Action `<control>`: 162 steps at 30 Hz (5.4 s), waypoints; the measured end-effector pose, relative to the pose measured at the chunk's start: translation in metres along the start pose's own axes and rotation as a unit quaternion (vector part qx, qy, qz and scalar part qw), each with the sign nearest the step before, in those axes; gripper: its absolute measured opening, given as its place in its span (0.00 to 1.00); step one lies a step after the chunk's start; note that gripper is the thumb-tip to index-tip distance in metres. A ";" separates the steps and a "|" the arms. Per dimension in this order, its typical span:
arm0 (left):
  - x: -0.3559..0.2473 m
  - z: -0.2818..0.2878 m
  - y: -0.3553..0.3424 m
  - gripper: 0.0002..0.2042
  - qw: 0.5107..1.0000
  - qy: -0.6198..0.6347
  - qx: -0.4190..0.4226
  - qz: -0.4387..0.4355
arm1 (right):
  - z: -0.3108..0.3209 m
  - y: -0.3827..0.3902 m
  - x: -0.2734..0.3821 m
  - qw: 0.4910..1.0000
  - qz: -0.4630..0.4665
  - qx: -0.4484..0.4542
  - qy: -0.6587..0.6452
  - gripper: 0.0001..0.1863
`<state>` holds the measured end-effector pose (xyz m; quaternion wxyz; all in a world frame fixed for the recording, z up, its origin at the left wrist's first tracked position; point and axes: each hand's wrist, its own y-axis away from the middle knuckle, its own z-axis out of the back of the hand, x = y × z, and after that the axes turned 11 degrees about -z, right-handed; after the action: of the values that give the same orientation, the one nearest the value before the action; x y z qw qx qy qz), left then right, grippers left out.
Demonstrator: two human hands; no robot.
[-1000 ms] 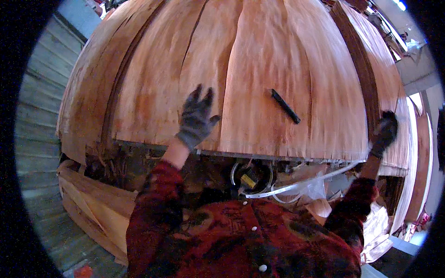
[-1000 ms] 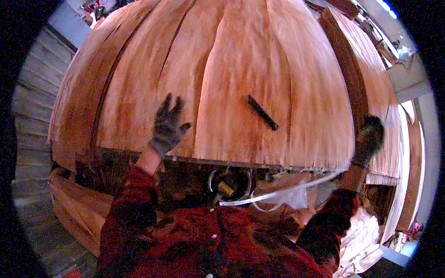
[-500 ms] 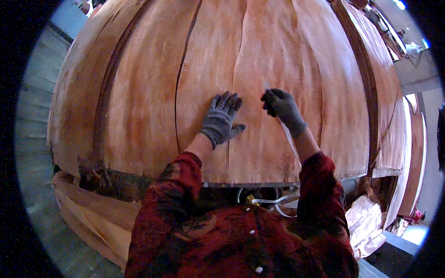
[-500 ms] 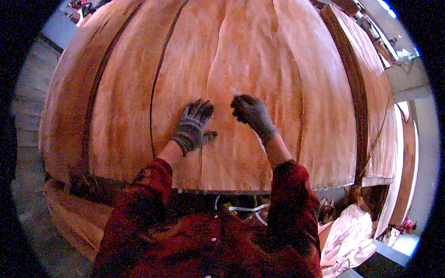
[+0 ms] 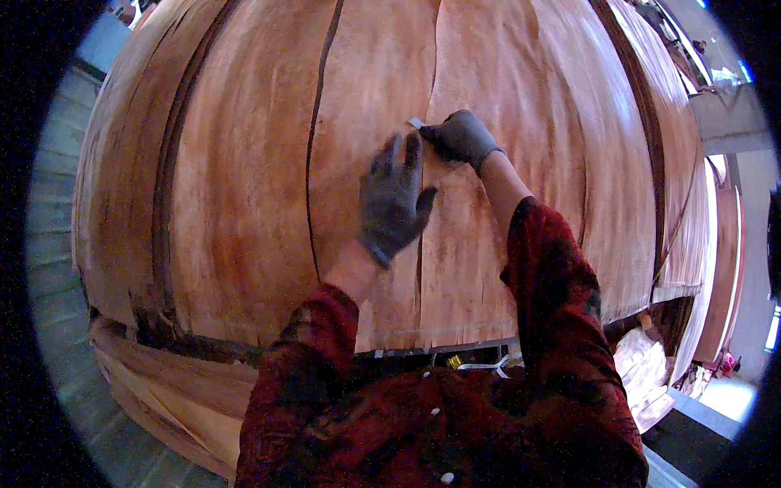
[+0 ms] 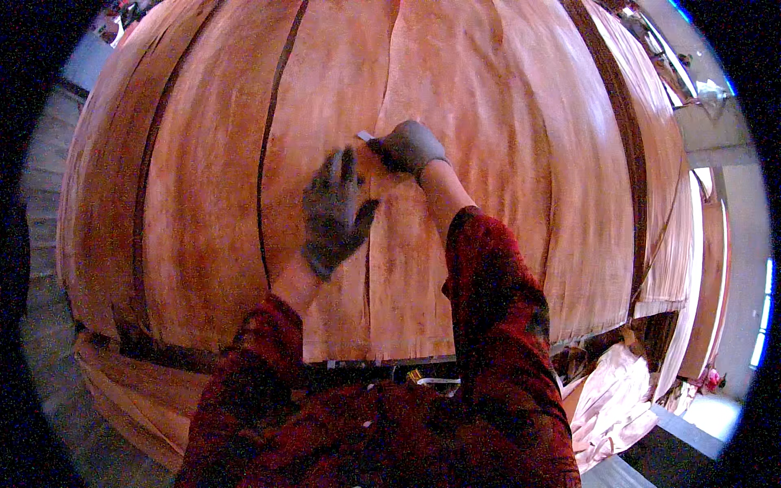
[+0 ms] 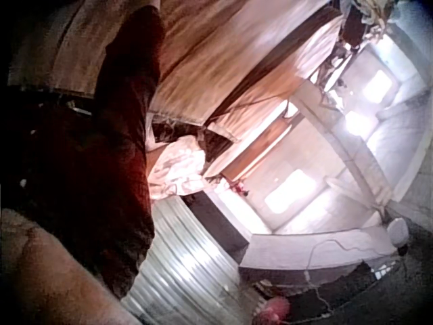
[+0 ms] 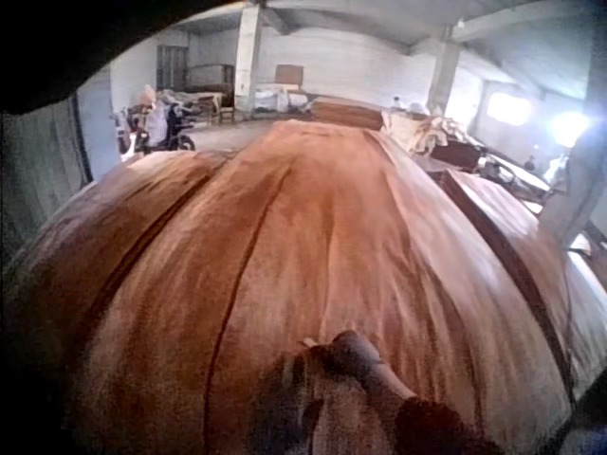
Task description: The person applies a large sheet of wood veneer to a curved surface, smoothing it out by hand. They then use a utility knife to trim the excess veneer along the edges and apply small strips of tape to secure the veneer in place.
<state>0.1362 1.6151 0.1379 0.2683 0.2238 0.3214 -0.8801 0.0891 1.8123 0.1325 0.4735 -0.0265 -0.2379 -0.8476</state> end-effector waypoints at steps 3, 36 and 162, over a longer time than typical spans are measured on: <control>0.014 0.003 -0.046 0.33 0.990 -0.117 0.030 -0.071 | 0.020 0.017 0.004 0.997 -0.077 0.016 -0.014 0.32; 0.016 -0.021 -0.027 0.39 0.915 -0.233 0.316 0.087 | 0.004 0.139 -0.031 0.980 0.036 0.193 -0.042 0.19; 0.546 0.543 0.099 0.20 0.898 0.291 0.238 0.228 | -0.112 0.154 0.357 0.952 -0.293 -0.088 0.000 0.09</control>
<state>-0.3356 0.9991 0.1606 0.2946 0.5945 0.1068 -0.7405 0.0387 1.4148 0.1876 0.2000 0.0022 -0.1595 -0.9667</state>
